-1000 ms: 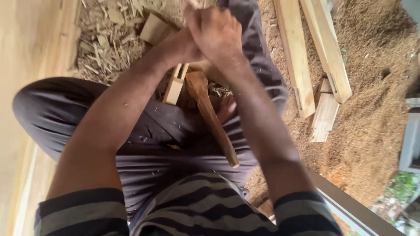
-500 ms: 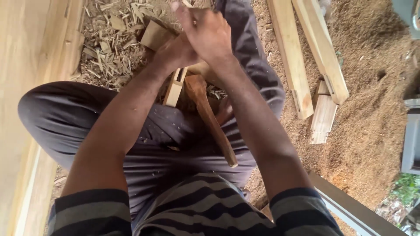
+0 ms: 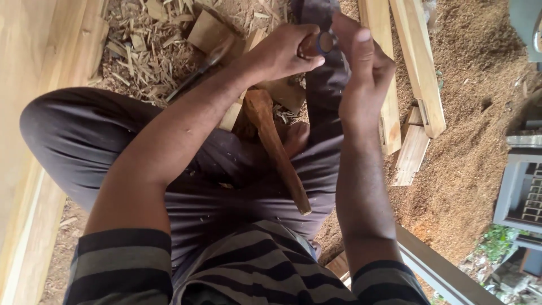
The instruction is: The person uses a chisel and a wooden mallet to carve and shape a piece of wood held between their legs.
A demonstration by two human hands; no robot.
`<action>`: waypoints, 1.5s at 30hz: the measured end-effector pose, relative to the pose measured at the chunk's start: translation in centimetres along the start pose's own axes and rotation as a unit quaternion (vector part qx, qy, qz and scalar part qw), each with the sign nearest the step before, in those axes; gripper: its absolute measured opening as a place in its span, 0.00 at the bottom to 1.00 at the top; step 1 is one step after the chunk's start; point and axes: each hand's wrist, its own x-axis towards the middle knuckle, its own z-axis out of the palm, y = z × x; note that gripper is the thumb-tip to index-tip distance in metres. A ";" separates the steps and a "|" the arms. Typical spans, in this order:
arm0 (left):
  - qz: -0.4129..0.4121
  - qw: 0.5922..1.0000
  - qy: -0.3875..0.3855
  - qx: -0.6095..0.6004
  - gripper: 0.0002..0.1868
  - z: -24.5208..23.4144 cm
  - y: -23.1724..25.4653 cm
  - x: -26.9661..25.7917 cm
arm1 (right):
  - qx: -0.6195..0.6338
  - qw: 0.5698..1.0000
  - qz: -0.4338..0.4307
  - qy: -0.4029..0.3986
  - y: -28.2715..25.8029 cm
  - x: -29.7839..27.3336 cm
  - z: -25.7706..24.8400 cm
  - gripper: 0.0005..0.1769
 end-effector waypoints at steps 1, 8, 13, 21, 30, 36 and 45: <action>0.006 1.000 0.009 -0.007 0.16 0.1 -0.3 0.0 | 0.010 1.000 0.026 -0.002 -0.1 -0.1 0.0 0.39; 0.017 0.999 0.036 -0.017 0.15 0.0 -1.3 0.1 | 0.014 0.997 0.069 -0.002 -0.8 -0.3 0.3 0.42; -0.022 1.000 0.020 -0.009 0.13 0.2 -2.0 -0.3 | 0.004 0.999 0.048 -0.009 -1.9 0.5 0.3 0.43; -0.038 0.999 -0.005 -0.002 0.08 -0.3 -0.9 -1.2 | 0.009 0.996 0.030 0.081 -0.4 4.3 0.6 0.23; -0.084 0.994 -0.025 -0.062 0.09 -0.5 -2.0 -2.9 | -0.376 0.894 -0.202 -0.138 3.6 6.8 4.1 0.23; 0.108 0.993 0.018 0.039 0.15 0.4 -6.0 -3.1 | -0.305 0.943 0.082 -0.107 6.6 5.3 8.0 0.31; 0.043 0.999 -0.013 0.012 0.23 0.4 0.8 -0.7 | -0.015 0.988 0.154 0.024 2.4 1.2 -0.3 0.48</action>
